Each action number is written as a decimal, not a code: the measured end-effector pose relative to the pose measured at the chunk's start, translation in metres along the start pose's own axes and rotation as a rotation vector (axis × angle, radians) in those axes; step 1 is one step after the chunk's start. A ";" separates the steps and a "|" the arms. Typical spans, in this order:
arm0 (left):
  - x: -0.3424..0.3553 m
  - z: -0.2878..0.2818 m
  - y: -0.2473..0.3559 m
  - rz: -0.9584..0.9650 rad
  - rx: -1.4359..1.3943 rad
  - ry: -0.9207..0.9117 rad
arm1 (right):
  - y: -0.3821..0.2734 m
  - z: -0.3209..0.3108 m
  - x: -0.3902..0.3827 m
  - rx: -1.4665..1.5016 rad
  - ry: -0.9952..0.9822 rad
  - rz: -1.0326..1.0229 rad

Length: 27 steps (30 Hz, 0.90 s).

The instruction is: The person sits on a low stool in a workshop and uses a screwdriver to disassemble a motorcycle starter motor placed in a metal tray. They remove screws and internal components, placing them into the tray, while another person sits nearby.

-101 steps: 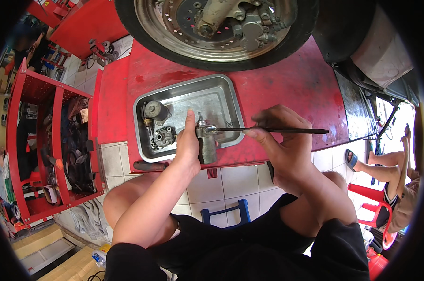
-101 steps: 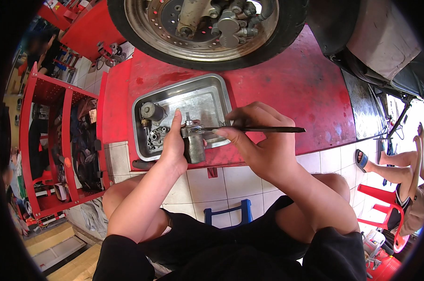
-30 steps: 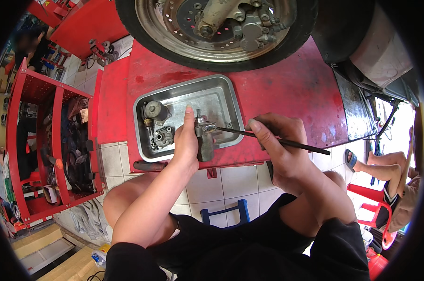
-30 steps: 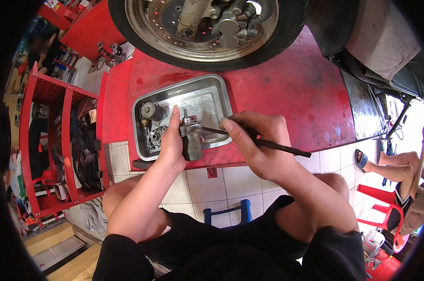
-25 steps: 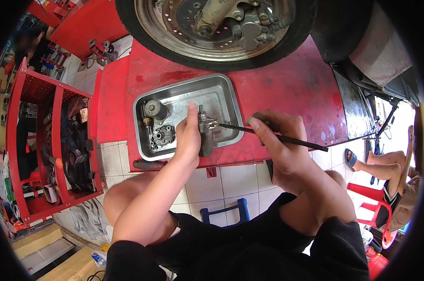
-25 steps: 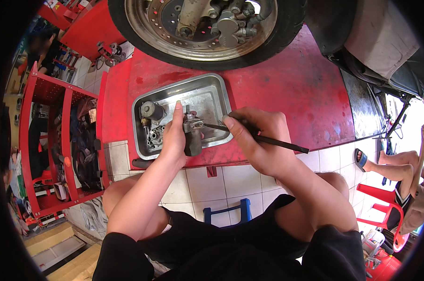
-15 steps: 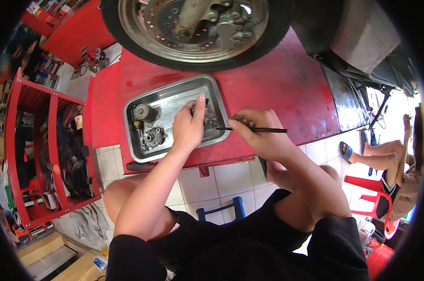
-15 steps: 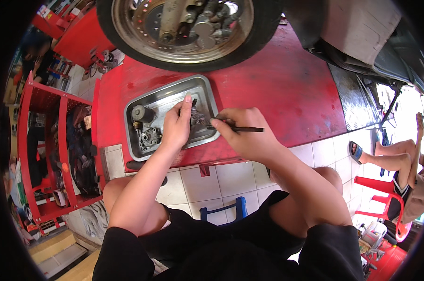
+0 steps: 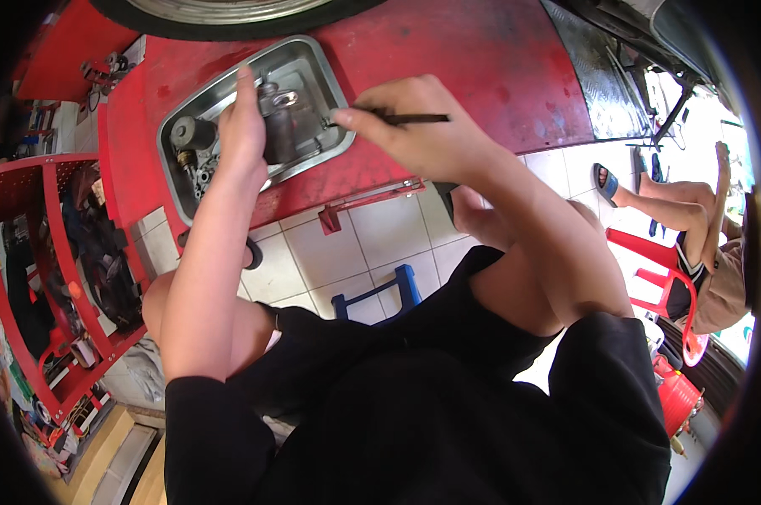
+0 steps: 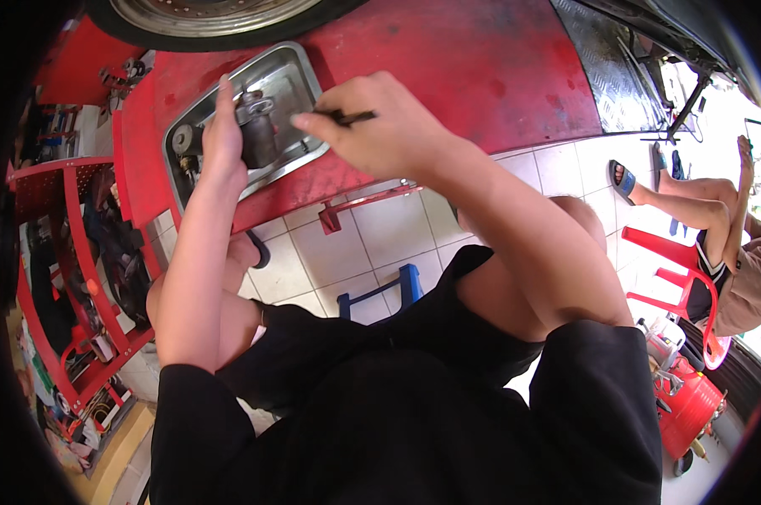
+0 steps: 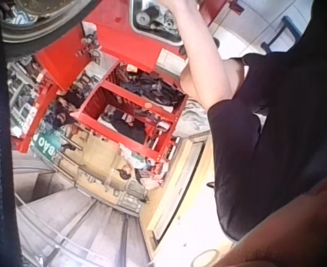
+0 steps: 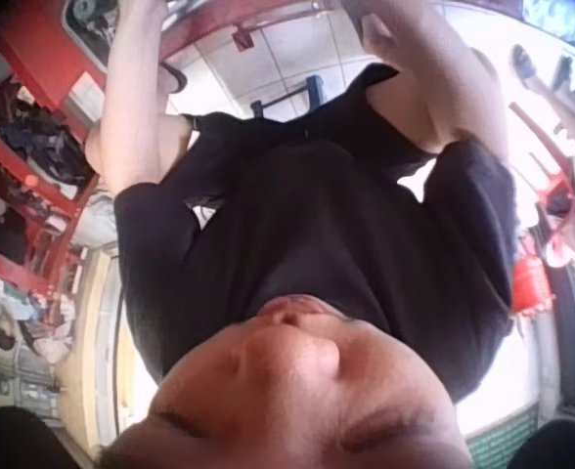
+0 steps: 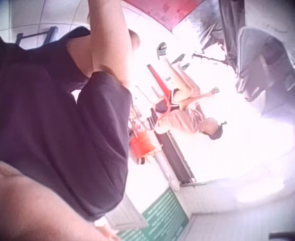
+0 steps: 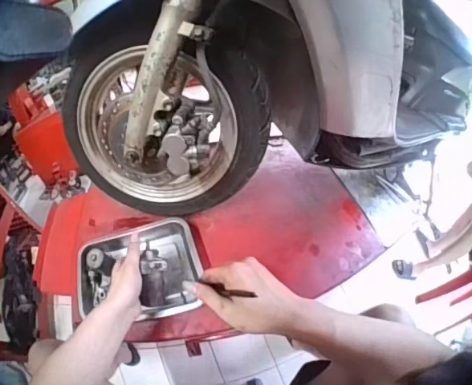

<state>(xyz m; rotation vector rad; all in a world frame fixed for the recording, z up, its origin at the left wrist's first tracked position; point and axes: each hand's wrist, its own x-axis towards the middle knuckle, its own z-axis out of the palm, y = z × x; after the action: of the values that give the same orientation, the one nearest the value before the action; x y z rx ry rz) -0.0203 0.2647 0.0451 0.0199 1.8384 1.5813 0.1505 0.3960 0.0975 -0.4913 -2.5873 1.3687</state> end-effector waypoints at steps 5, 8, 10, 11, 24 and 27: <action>-0.010 -0.007 0.009 -0.028 -0.096 0.020 | 0.003 0.019 0.007 0.036 -0.116 -0.050; -0.012 -0.017 0.007 -0.110 -0.214 0.020 | 0.007 0.030 0.008 0.000 -0.200 -0.113; -0.011 -0.020 0.006 -0.151 -0.270 0.033 | 0.009 0.035 0.008 -0.007 -0.224 -0.134; -0.012 -0.020 0.007 -0.167 -0.294 0.041 | 0.008 0.037 0.009 -0.009 -0.232 -0.141; -0.018 -0.026 0.010 -0.163 -0.285 0.055 | 0.013 0.038 0.020 -0.032 -0.247 -0.176; -0.017 -0.025 0.011 -0.170 -0.282 0.062 | 0.023 0.042 0.023 0.002 -0.220 -0.177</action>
<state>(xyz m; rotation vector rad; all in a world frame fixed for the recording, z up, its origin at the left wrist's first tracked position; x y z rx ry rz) -0.0245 0.2386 0.0631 -0.3083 1.6005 1.7202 0.1213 0.3839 0.0551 -0.1114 -2.7213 1.4360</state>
